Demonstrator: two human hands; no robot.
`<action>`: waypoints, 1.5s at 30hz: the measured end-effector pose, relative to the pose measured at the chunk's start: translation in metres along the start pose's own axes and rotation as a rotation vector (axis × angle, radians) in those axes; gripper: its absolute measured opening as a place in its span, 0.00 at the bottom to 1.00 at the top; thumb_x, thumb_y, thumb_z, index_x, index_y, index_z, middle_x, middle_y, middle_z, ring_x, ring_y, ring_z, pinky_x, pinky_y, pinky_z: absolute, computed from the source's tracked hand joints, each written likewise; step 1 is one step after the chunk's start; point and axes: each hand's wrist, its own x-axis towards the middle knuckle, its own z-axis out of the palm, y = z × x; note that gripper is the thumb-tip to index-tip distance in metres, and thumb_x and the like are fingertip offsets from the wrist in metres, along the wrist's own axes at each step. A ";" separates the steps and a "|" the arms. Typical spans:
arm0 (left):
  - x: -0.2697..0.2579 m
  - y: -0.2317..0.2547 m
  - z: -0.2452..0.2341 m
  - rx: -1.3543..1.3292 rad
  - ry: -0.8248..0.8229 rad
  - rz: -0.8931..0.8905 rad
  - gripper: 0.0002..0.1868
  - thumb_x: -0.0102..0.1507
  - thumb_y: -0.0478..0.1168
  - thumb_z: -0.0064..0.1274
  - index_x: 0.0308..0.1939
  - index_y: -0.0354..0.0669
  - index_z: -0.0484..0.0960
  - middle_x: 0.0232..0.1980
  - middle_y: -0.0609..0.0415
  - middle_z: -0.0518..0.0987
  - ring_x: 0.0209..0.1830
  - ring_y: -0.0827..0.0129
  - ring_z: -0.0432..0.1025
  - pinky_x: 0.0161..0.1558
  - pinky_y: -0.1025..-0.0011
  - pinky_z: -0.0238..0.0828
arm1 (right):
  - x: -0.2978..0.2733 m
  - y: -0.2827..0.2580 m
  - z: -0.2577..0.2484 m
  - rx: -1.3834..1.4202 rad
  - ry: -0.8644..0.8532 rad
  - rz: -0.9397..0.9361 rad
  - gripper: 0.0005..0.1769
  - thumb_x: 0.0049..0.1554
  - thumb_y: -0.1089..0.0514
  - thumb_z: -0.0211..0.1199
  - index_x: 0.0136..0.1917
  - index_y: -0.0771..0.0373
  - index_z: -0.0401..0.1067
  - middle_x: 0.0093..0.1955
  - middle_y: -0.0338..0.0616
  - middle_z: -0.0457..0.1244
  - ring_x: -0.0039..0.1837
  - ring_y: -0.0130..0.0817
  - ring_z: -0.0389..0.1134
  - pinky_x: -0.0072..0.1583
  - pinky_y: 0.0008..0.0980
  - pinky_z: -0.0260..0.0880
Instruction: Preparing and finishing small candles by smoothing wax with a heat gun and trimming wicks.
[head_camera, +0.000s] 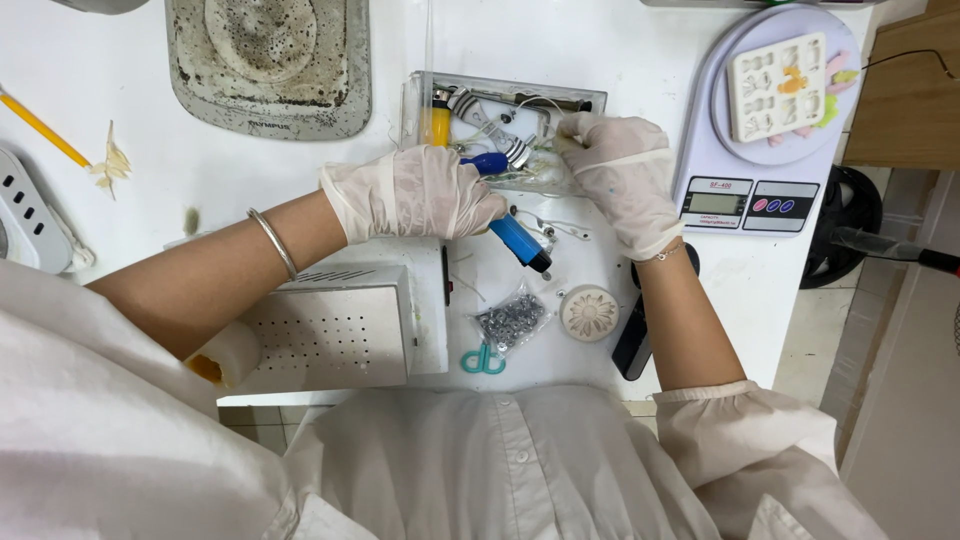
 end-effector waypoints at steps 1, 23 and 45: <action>0.000 0.000 0.001 0.000 0.000 0.001 0.12 0.65 0.40 0.52 0.28 0.46 0.69 0.18 0.58 0.67 0.17 0.68 0.69 0.16 0.68 0.63 | 0.001 -0.002 0.001 0.000 0.000 0.001 0.09 0.60 0.48 0.67 0.48 0.54 0.81 0.33 0.43 0.68 0.33 0.38 0.69 0.39 0.37 0.67; 0.006 -0.010 -0.005 0.053 0.005 -0.025 0.10 0.63 0.38 0.52 0.29 0.46 0.68 0.18 0.57 0.65 0.18 0.67 0.68 0.17 0.68 0.62 | 0.034 0.011 0.015 -0.515 -0.155 -0.418 0.11 0.66 0.55 0.54 0.46 0.61 0.73 0.26 0.41 0.63 0.30 0.44 0.65 0.60 0.50 0.64; 0.081 -0.015 -0.038 -1.058 -0.112 -1.138 0.28 0.62 0.63 0.56 0.46 0.41 0.81 0.31 0.53 0.82 0.29 0.70 0.76 0.32 0.72 0.75 | -0.010 0.029 -0.016 1.605 -0.120 0.388 0.04 0.62 0.69 0.62 0.52 0.71 0.72 0.42 0.42 0.67 0.33 0.17 0.57 0.32 0.17 0.51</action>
